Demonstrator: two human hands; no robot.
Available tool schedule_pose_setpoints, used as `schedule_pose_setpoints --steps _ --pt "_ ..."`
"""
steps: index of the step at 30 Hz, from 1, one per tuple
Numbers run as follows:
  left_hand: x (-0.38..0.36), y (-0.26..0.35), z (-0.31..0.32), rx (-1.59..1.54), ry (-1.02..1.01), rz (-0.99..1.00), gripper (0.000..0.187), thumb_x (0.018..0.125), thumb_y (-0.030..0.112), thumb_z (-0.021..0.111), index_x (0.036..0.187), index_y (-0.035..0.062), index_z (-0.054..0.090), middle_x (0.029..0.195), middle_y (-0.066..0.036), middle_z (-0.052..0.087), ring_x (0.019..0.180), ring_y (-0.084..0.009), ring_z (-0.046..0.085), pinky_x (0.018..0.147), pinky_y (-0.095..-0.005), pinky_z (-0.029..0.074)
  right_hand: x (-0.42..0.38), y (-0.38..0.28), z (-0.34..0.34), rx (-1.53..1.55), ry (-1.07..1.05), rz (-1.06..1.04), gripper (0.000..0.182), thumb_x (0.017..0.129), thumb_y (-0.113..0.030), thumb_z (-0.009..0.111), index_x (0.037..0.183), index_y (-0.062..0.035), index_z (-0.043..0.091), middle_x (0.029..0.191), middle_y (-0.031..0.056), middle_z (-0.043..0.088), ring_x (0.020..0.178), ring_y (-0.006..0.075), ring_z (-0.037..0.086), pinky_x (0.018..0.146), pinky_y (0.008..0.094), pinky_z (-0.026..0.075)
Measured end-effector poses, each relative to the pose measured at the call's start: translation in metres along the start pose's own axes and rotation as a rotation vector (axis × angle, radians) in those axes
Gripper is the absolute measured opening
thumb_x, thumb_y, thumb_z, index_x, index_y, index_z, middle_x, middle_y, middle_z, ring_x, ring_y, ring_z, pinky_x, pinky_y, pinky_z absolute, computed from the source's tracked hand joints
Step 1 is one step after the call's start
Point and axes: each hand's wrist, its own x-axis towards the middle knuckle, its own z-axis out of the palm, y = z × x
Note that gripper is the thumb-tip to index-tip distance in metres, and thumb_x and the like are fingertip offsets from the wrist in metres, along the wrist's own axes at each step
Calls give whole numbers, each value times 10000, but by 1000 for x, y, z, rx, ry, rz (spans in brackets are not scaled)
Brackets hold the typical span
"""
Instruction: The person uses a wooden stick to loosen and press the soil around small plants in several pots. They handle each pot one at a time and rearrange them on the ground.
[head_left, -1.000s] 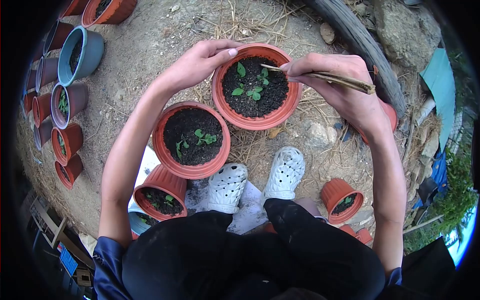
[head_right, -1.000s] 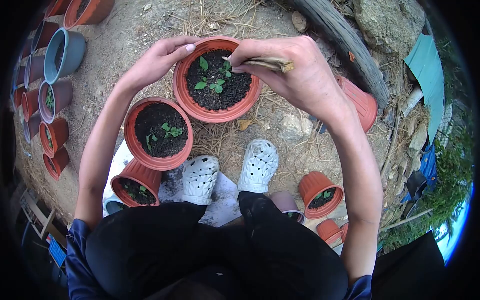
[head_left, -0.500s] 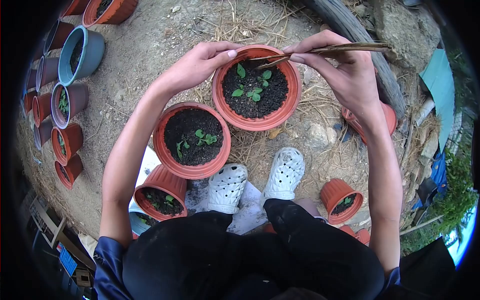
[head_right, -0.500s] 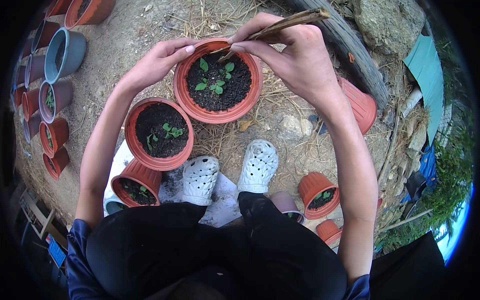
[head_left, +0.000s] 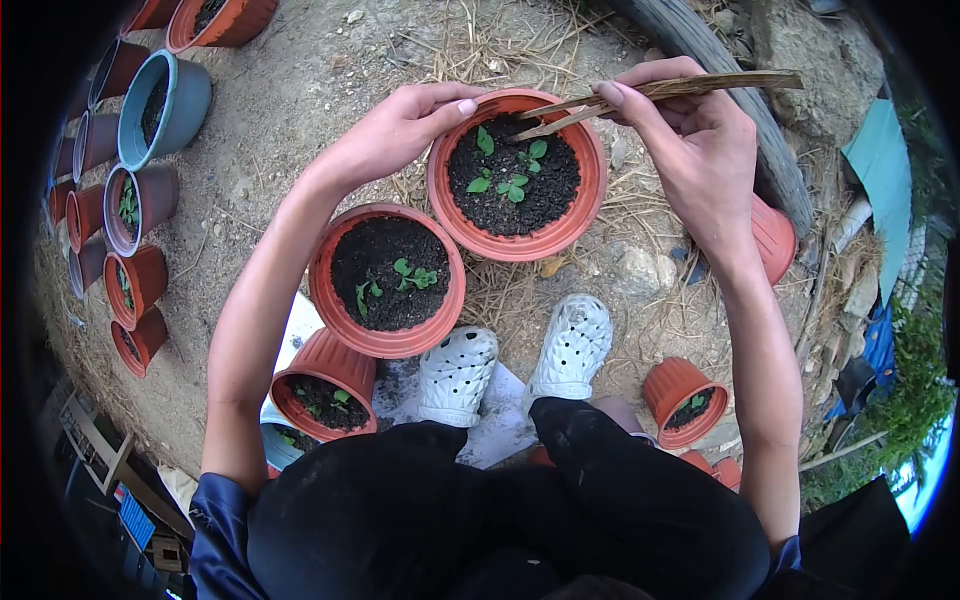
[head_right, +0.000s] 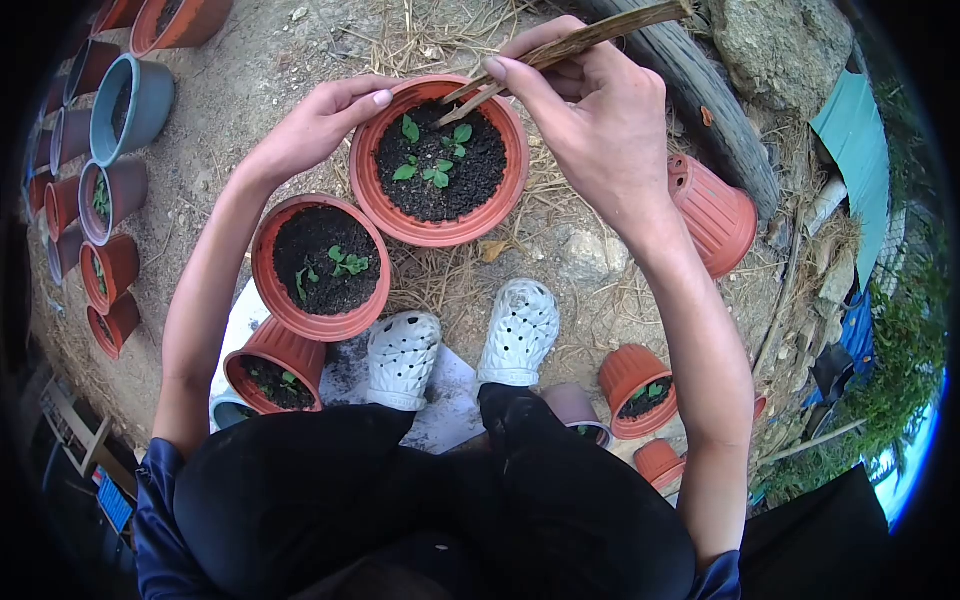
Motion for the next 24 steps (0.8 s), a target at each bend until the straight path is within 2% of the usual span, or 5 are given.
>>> schedule_pose_setpoints --steps 6,9,13,23,24 --pt "-1 0 0 5 -1 5 472 1134 358 492 1433 15 620 1245 -133 738 1176 -206 679 1043 -367 525 -12 -9 2 51 17 -10 171 971 -166 776 1036 -12 745 888 105 806 901 174 799 793 293 638" --pt "-1 -1 -1 12 -12 8 479 1134 366 490 1436 17 619 1252 -137 736 1179 -212 682 1050 -372 526 -15 -12 2 4 -102 17 170 970 -165 777 1030 -9 741 861 99 798 863 155 794 777 286 637" --pt "-1 -1 0 5 -2 -7 480 1135 369 486 1440 22 616 1259 -141 734 1189 -222 684 1066 -379 522 -14 -11 3 33 1 -13 164 973 -160 771 1028 -11 735 868 100 798 877 162 795 778 298 641" --pt "-1 1 0 -21 -13 -29 483 1133 369 491 1449 22 610 1292 -145 724 1212 -225 676 1071 -381 518 -23 -13 5 13 -67 62 174 976 -173 766 1045 -17 728 877 101 799 888 174 798 786 301 637" --pt "-1 0 0 -21 -14 -28 483 1133 369 491 1449 22 610 1292 -145 724 1212 -225 676 1071 -381 518 -24 -19 3 44 -123 134 176 984 -162 769 1050 -6 723 899 83 783 884 135 763 778 271 603"
